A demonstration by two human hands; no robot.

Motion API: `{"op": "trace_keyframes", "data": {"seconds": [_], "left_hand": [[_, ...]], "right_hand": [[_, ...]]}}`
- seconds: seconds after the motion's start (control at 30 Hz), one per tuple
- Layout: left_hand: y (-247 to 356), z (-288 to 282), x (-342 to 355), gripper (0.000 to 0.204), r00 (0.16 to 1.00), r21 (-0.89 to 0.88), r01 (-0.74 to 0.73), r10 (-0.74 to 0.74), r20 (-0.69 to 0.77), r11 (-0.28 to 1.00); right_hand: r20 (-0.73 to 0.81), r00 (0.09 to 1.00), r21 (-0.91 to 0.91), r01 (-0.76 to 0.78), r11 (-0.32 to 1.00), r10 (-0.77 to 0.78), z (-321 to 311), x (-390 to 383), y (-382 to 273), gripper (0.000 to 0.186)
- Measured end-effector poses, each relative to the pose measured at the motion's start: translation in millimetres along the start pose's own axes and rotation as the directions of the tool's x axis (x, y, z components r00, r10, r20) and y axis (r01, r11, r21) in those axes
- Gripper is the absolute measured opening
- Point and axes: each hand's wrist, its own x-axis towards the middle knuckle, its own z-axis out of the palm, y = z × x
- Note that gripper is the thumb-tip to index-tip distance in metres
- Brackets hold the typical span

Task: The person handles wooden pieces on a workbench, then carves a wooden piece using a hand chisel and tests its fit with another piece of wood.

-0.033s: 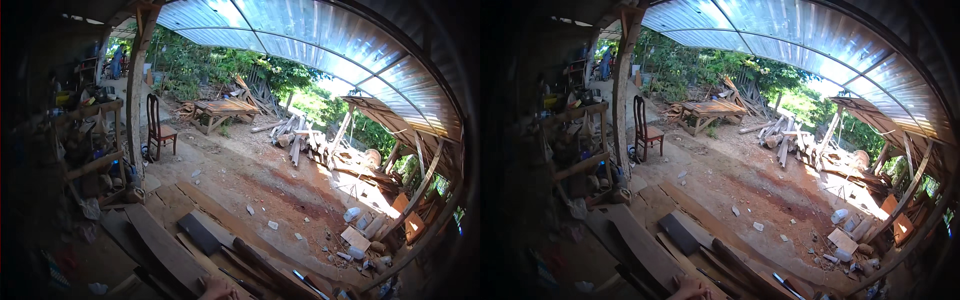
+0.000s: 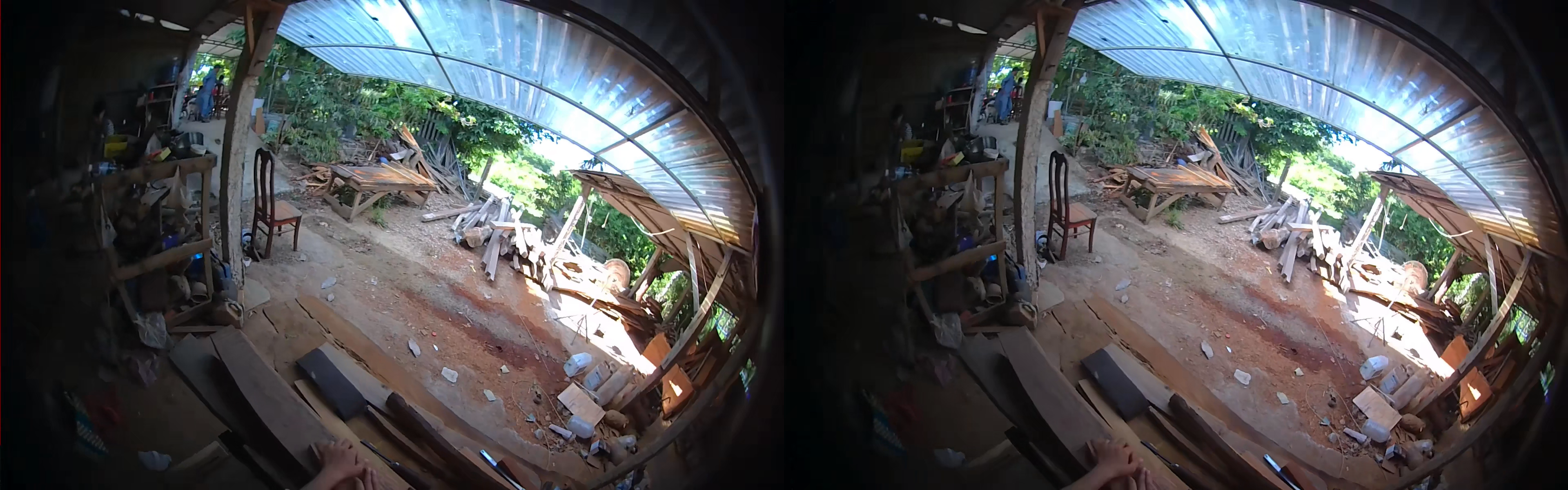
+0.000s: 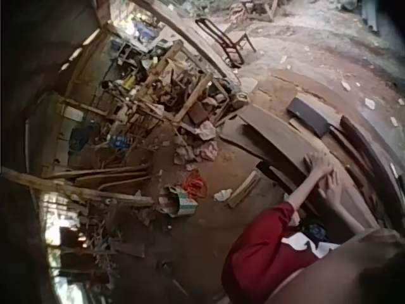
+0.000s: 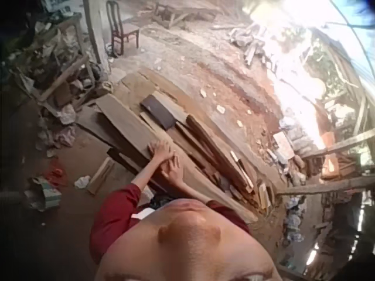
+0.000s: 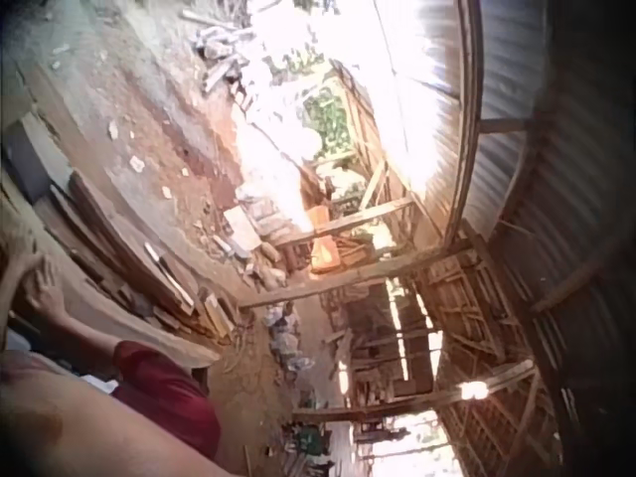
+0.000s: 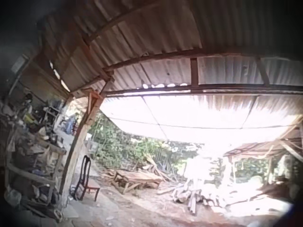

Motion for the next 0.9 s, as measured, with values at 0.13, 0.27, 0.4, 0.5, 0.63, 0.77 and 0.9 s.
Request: {"op": "trace_keyframes", "data": {"seconds": [0.13,0.27,0.4,0.5,0.63,0.77,0.9], "left_hand": [[-144,-43,28,0.046,0.897,0.094,0.269,-0.214,-0.386,0.959],[-193,-66,51,0.039,0.717,0.005,0.558,-0.478,-0.507,0.830],[-166,-58,44,0.032,0.700,-0.008,0.615,-0.551,-0.455,0.788],[-99,-31,23,0.032,0.702,0.074,0.641,-0.543,-0.461,0.764],[52,21,-6,0.046,0.878,0.094,0.474,-0.462,-0.126,0.875],[201,69,-58,0.053,0.961,0.055,0.018,-0.033,0.276,0.998],[265,92,-75,0.046,0.950,0.137,-0.310,0.311,0.012,0.941]], "right_hand": [[-0.054,0.986,0.074,0.162,0.984,-0.159,69,110,-83,0.065],[0.023,0.981,0.087,0.191,0.978,-0.194,94,153,-113,0.069],[0.084,0.971,0.203,0.204,0.958,-0.224,83,140,-88,0.072],[0.194,0.946,0.204,0.220,0.954,-0.260,51,101,-24,0.073],[0.149,0.971,0.431,0.108,0.896,-0.188,-17,-3,88,0.077],[0.256,0.940,0.414,-0.318,0.853,0.226,-84,-126,195,0.087],[0.260,0.925,0.191,-0.330,0.925,0.276,-121,-209,235,0.089]]}}
